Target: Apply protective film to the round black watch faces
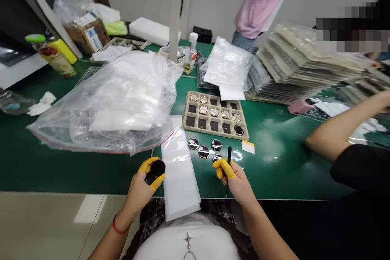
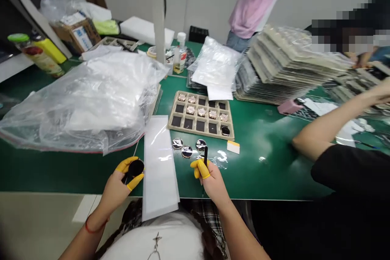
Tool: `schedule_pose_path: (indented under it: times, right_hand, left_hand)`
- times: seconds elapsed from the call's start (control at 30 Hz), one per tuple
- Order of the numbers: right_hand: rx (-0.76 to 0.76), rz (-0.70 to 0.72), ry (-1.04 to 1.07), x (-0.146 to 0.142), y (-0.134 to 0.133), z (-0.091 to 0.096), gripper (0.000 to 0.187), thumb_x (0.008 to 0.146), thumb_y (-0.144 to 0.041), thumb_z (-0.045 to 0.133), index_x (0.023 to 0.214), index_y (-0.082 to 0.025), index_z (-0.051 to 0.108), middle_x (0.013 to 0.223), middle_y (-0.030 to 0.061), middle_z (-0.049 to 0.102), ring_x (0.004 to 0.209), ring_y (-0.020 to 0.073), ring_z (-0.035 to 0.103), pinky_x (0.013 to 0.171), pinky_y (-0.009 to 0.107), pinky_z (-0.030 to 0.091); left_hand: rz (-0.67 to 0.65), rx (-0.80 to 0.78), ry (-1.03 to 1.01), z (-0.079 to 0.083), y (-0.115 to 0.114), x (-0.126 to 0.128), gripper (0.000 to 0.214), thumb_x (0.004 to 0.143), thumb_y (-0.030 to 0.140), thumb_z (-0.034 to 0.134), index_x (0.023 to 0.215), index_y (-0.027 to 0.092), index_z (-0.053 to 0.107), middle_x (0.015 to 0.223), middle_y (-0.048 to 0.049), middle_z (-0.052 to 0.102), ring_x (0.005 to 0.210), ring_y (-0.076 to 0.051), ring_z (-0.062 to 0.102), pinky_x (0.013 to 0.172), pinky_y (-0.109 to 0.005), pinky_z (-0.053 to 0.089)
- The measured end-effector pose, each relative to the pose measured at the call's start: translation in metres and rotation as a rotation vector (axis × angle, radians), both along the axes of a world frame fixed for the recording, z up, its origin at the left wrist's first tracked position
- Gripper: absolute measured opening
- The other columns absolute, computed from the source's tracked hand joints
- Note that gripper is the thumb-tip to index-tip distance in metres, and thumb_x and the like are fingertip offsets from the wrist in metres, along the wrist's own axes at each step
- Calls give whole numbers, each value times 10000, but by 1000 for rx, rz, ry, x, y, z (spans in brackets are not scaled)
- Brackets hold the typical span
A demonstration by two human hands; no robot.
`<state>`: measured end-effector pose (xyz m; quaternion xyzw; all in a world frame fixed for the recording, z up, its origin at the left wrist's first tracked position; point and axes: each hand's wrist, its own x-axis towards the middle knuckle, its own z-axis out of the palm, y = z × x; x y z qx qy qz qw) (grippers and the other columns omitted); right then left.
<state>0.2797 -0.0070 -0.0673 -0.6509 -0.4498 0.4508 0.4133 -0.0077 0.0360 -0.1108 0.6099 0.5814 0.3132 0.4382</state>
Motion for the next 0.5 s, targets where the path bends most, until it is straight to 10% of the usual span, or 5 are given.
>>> schedule_pose_path:
  times: [0.23,0.5]
  right_hand:
    - [-224,-264,-1064,104,-5,-2,298,903,-282,388,905,-137,649,843,113,644,810,207,580,638,272,390]
    - [-257,-389,-1158,153,11,-27,360,929,-236,360,1192,-160,593,1052,126,652,971,215,601,765,287,438]
  left_hand:
    - [-243,119,114,28,44,42,468,730,387,628,1152,214,526,1091,-68,650,990,-238,622,915,-402,481]
    - [-301,132,-150,34,141,121,617,668,477,679,1162,173,468,1047,-102,656,934,-255,655,888,-412,503]
